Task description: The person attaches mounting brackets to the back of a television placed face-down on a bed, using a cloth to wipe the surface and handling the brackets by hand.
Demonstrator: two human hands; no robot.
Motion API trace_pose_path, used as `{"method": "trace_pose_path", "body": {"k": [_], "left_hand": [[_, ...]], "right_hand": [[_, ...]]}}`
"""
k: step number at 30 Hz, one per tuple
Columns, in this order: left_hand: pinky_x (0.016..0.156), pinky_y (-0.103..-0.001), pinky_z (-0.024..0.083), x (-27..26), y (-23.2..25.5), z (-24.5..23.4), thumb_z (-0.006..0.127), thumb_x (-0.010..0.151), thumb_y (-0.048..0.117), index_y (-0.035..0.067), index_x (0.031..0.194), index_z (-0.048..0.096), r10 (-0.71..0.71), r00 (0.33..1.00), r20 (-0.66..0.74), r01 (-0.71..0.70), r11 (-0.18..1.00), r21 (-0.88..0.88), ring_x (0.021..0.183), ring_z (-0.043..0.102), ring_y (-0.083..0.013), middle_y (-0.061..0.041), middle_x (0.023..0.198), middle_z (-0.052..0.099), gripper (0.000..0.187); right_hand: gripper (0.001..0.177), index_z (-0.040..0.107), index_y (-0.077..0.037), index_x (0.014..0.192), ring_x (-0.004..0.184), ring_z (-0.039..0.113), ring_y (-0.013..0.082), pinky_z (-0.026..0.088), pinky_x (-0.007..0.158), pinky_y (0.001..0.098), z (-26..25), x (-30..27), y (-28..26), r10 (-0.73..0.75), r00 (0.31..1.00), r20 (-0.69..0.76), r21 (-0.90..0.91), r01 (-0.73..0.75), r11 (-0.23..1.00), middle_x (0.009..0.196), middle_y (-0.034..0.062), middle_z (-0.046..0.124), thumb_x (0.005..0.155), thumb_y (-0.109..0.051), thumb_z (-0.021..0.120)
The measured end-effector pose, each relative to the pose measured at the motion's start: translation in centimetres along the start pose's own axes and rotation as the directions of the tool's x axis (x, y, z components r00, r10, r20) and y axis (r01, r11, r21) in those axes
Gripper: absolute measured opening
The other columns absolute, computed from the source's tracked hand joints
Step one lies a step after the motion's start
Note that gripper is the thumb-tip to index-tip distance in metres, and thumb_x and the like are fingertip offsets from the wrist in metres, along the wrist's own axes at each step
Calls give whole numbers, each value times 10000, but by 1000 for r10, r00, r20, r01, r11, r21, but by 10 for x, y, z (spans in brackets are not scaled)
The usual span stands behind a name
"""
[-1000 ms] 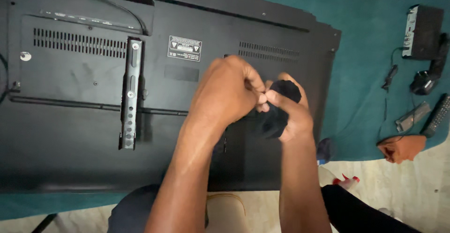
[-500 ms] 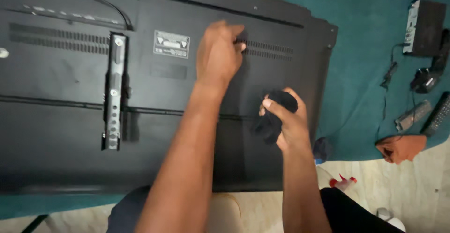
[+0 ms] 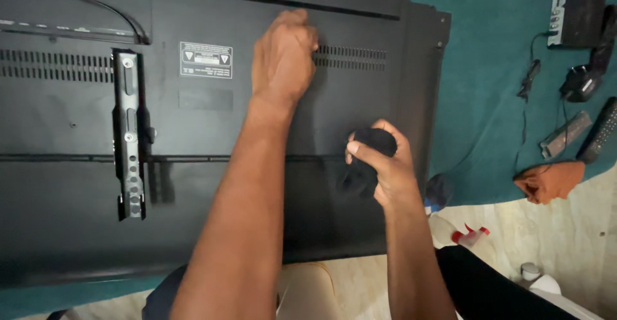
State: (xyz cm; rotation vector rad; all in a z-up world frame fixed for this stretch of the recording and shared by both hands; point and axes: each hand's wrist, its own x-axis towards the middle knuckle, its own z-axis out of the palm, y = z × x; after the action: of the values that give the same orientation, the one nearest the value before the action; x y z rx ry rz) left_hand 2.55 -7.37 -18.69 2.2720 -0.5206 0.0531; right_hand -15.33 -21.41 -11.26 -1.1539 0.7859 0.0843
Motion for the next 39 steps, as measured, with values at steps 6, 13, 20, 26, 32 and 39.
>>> {"method": "trace_pose_path", "body": {"k": [6,13,20,26,32,39], "left_hand": [[750,-473,552,15,25,-37,702,818,49,63,829,745,-342,939,-39,336,935,-113,892,708,-360,-122,961,731,47],[742,-508,548,-21,103,-99,703,929,197,58,883,765,-437,835,335,466,885,-9,831,708,-417,-204,848,726,159],[755,-487,545,-50,124,-86,685,840,4,17,834,753,-14,928,373,152,927,-342,837,691,-393,-179,864,714,70],[701,-490,526,-42,118,-74,719,740,21,10,880,740,36,941,335,104,915,-391,819,671,-404,-172,870,703,142],[696,-503,532,-32,113,-65,708,754,20,56,773,751,96,891,444,57,946,-319,813,682,-390,-138,844,724,59],[712,-479,550,-22,109,-61,723,746,58,50,817,776,-33,922,386,139,958,-252,785,692,-380,-154,850,738,89]], "right_hand": [[246,602,-39,920,703,692,208,592,669,350,-11,18,-15,-91,974,-207,-18,89,996,842,123,685,777,73,767],[257,618,-41,928,695,698,194,594,640,338,-25,32,-46,-3,997,-72,-67,-2,998,835,103,688,745,67,763],[237,643,-23,929,725,687,153,566,689,287,-29,21,-30,111,984,141,6,-113,994,825,73,683,765,94,768],[256,629,-2,981,721,695,192,580,695,317,-34,22,-26,104,977,189,121,-128,984,822,110,684,774,91,748],[259,622,-1,1004,746,696,214,573,711,338,-42,27,-21,79,985,156,175,-106,979,852,119,686,797,90,749],[305,640,-13,1042,959,705,193,568,908,334,-50,32,-23,-14,999,48,18,13,1000,1019,118,729,800,-11,825]]}}
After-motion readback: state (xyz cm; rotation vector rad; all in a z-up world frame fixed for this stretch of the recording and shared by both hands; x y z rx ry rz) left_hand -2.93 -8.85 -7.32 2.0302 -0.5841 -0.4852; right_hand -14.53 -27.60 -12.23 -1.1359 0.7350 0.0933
